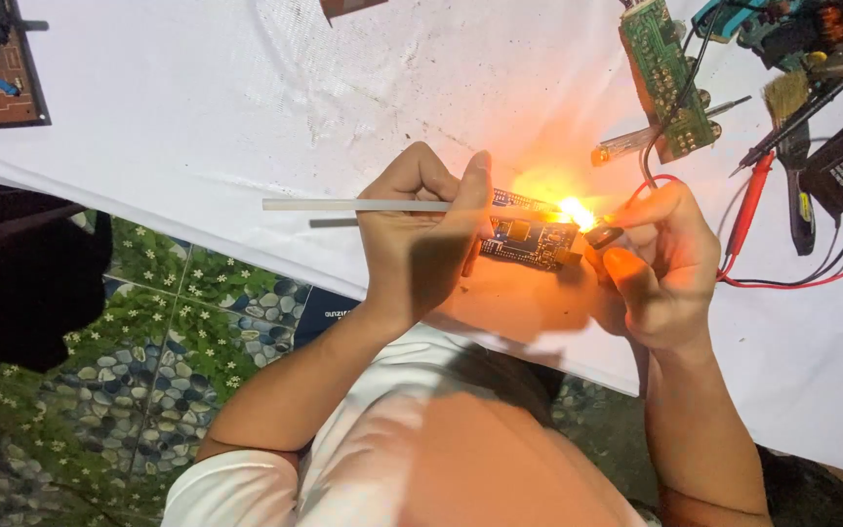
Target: Applying hot melt glue to a circuit board by manually melting a glue stick with a lighter.
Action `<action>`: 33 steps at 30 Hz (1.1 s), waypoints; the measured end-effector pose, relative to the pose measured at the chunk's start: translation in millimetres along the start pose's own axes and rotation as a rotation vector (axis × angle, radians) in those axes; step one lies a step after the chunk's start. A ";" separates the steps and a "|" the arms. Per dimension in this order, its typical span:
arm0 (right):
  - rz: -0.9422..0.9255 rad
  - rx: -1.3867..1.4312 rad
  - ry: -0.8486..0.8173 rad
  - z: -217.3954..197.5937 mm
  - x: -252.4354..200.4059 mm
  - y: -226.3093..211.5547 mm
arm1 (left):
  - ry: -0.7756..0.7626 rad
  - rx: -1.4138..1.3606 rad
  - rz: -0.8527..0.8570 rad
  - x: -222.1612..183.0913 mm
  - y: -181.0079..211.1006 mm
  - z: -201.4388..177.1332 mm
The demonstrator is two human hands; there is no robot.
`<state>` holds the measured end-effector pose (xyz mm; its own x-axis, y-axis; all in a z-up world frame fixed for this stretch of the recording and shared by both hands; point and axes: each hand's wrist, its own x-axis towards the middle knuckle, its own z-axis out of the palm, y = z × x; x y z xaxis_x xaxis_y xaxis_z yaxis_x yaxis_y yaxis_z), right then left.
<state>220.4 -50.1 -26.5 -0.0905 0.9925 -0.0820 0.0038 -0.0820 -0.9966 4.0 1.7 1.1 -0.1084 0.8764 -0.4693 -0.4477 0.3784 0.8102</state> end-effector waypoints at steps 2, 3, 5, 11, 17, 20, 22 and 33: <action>-0.005 0.020 0.023 4.0 0.5 0.6 | 0.011 0.043 -0.025 -1.0 4.8 -0.1; -0.012 0.040 0.045 6.2 1.1 0.7 | 0.021 0.085 -0.048 -1.3 7.5 -0.1; -0.010 0.034 0.017 6.0 2.1 -2.0 | 0.007 0.061 -0.022 -1.5 5.3 -0.1; -0.023 -0.030 -0.030 10.4 5.6 -5.7 | -0.033 0.047 0.026 -1.8 4.4 -1.3; 0.031 -0.123 -0.002 4.9 2.8 -4.3 | -0.043 0.086 0.066 -1.6 2.9 -0.6; 0.032 -0.166 0.004 1.7 2.3 -4.1 | -0.051 0.086 0.073 -1.1 0.8 -0.1; 0.036 -0.179 0.005 1.1 1.8 -4.3 | -0.046 0.094 0.074 -0.9 0.0 0.5; 0.088 -0.198 0.075 11.5 3.6 -13.2 | -0.031 0.191 0.144 -2.2 -0.4 1.1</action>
<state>208.5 -46.5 -13.6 -0.0071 0.9868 -0.1618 0.2041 -0.1569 -0.9663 5.4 -0.1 2.2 -0.1299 0.9331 -0.3353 -0.2532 0.2957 0.9211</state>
